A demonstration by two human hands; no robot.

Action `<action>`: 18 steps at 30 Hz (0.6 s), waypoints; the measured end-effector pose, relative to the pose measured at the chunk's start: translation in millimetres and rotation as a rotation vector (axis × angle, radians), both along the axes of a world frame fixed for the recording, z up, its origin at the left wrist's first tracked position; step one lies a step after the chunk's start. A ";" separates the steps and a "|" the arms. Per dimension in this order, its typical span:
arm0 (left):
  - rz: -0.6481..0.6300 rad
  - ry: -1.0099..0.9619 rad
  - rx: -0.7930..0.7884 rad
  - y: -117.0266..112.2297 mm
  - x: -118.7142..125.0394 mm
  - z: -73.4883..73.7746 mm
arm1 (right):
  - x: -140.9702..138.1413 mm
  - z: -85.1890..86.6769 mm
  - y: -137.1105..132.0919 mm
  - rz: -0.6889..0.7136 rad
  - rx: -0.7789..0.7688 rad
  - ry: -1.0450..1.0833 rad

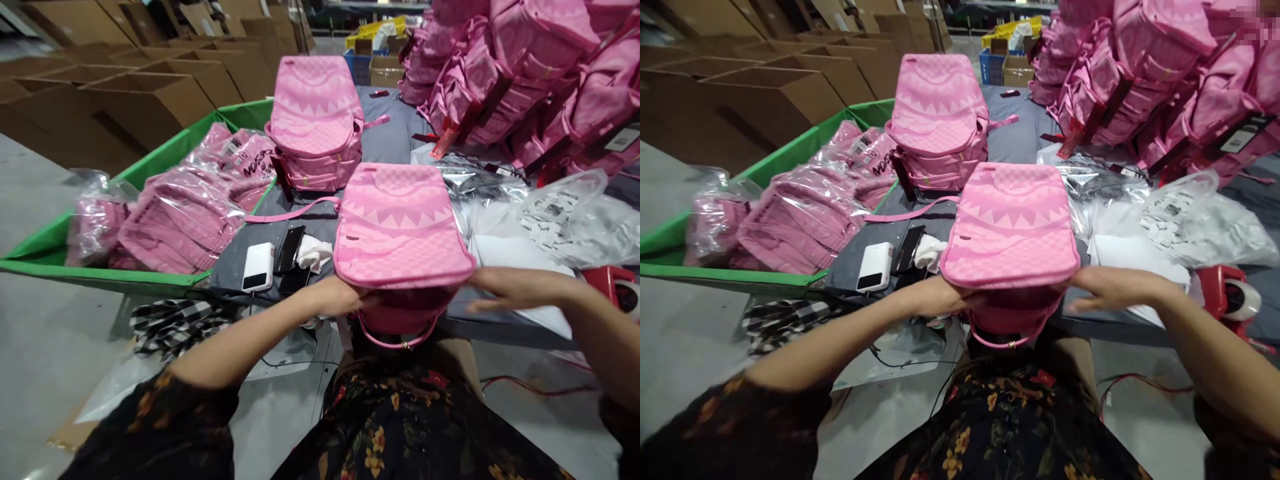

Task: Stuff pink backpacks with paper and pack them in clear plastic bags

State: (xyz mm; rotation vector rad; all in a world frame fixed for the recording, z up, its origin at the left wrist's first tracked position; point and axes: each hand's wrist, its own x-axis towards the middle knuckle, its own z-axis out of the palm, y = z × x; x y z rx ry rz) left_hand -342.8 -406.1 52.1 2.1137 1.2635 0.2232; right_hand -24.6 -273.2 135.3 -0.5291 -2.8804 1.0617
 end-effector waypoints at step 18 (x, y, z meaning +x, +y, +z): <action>1.049 -0.732 0.356 56.6 -25.7 -130.7 | -232.2 -70.7 1.1 0.036 0.671 -0.319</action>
